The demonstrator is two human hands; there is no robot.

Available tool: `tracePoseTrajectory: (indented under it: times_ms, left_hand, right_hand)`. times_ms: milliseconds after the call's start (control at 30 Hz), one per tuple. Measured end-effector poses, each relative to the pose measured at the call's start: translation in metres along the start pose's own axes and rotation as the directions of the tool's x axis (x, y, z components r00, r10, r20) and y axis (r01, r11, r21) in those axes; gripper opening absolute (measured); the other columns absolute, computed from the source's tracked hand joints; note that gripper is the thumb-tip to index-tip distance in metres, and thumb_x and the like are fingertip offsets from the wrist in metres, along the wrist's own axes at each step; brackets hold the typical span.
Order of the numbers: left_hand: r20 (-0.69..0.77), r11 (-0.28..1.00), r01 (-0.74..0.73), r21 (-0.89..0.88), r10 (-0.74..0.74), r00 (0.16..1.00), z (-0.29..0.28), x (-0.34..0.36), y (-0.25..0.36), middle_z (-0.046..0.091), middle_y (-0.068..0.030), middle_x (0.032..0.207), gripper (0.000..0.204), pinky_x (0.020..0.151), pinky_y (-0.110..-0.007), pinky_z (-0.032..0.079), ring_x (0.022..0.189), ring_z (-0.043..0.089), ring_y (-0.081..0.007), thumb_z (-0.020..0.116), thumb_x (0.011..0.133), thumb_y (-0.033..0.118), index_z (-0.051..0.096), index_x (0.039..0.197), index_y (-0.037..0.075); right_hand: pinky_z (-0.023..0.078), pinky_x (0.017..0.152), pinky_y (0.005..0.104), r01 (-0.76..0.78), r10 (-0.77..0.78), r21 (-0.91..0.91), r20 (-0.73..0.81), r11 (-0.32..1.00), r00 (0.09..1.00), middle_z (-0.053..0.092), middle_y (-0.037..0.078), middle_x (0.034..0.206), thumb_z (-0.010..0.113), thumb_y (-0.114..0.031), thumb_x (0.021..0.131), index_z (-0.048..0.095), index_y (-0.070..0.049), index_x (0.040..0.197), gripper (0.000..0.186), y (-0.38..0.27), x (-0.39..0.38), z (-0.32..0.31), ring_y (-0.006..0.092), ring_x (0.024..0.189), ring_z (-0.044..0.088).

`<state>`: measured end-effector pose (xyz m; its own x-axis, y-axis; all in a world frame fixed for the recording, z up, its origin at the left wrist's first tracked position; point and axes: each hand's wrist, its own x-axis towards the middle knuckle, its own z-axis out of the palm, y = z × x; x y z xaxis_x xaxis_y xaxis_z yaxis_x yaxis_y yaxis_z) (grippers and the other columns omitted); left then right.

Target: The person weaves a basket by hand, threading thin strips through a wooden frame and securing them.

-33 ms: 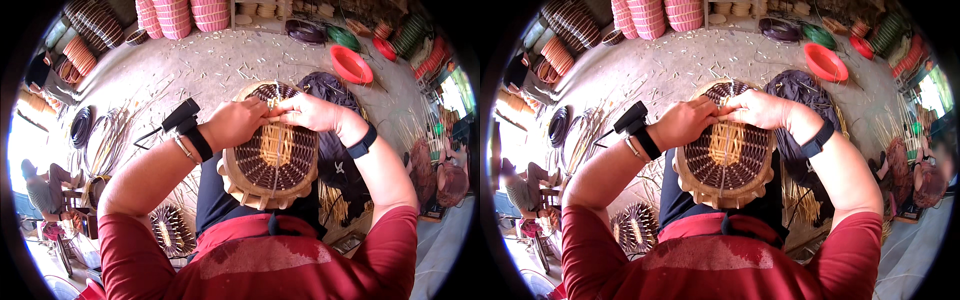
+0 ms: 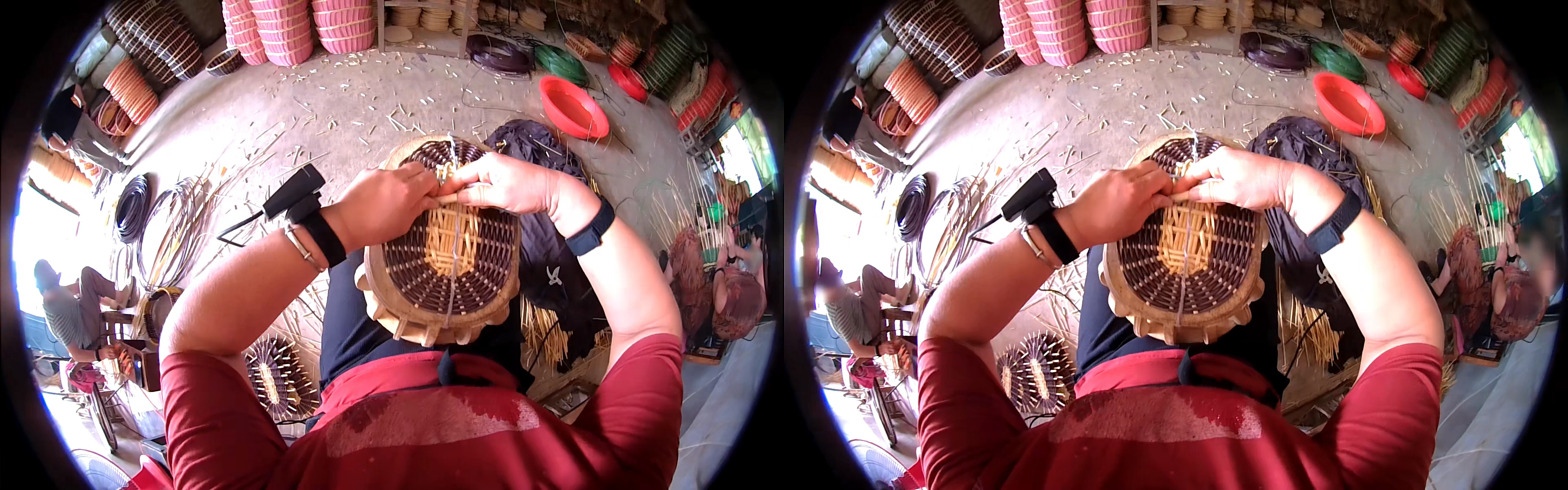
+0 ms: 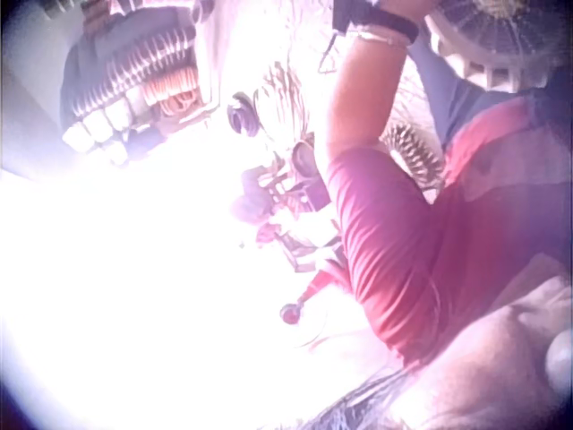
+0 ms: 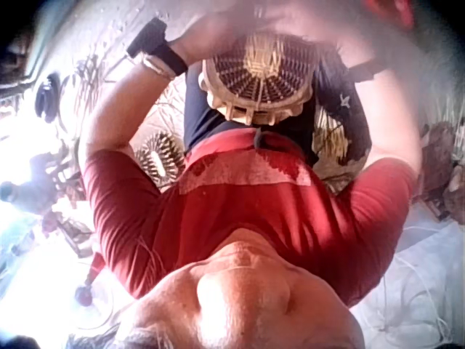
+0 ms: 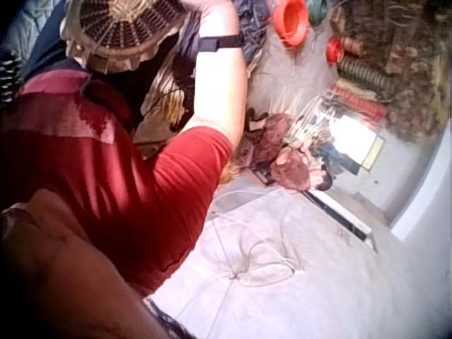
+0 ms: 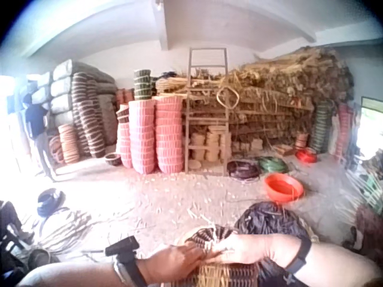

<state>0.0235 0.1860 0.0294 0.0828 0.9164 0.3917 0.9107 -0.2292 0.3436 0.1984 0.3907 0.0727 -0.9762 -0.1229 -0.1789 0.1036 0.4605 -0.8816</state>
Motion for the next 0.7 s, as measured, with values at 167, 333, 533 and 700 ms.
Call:
tracePoseTrajectory:
  times_ms: [167, 333, 533, 700]
  left_hand:
    - [0.030, 0.984, 0.047, -0.169, -0.042, 0.999, -0.013, -0.006, 0.005, 0.068, -0.0137, 0.098, 0.019, 0.081, -0.046, 0.058, 0.095, 0.071, -0.0381, 0.075, 0.099, 0.020, 0.067, 0.104, 0.004]
    - [0.080, 0.935, 0.067, -0.349, -0.041, 0.996, -0.015, -0.015, 0.002, 0.072, -0.0118, 0.100, 0.022, 0.083, -0.043, 0.057, 0.096, 0.072, -0.0348, 0.076, 0.100, 0.027, 0.072, 0.105, 0.006]
    - [0.073, 0.891, 0.182, -0.415, -0.166, 0.983, -0.008, -0.024, 0.005, 0.068, -0.0118, 0.092, 0.018, 0.081, -0.039, 0.055, 0.086, 0.068, -0.0281, 0.079, 0.100, 0.019, 0.071, 0.104, 0.003]
    - [0.054, 0.923, 0.174, -0.343, -0.165, 0.985, -0.008, -0.019, 0.006, 0.068, -0.0134, 0.092, 0.019, 0.082, -0.042, 0.055, 0.087, 0.068, -0.0304, 0.077, 0.101, 0.020, 0.071, 0.103, 0.002]
  right_hand:
    - [0.035, 0.051, 0.0216, -0.338, 0.215, 0.339, 0.350, 0.878, 0.912, 0.057, -0.006, 0.074, 0.068, -0.013, 0.107, 0.073, 0.001, 0.139, 0.035, -0.009, 0.012, -0.021, 0.0018, 0.058, 0.044]
    - [0.027, 0.049, 0.0218, -0.392, 0.214, 0.364, 0.442, 0.845, 0.871, 0.048, -0.010, 0.068, 0.070, -0.014, 0.103, 0.072, 0.003, 0.137, 0.038, -0.005, 0.024, -0.024, 0.0019, 0.055, 0.037]
    - [0.039, 0.056, 0.0220, -0.289, 0.243, 0.165, 0.252, 0.943, 0.937, 0.064, -0.005, 0.081, 0.066, -0.015, 0.108, 0.075, 0.000, 0.136, 0.033, -0.012, 0.023, -0.006, 0.0035, 0.063, 0.049]
    - [0.058, 0.085, 0.0375, 0.048, -0.360, -0.529, -0.505, 0.847, 0.785, 0.072, 0.012, 0.106, 0.047, -0.046, 0.117, 0.068, -0.006, 0.138, 0.050, -0.001, -0.013, 0.028, 0.0304, 0.092, 0.072]
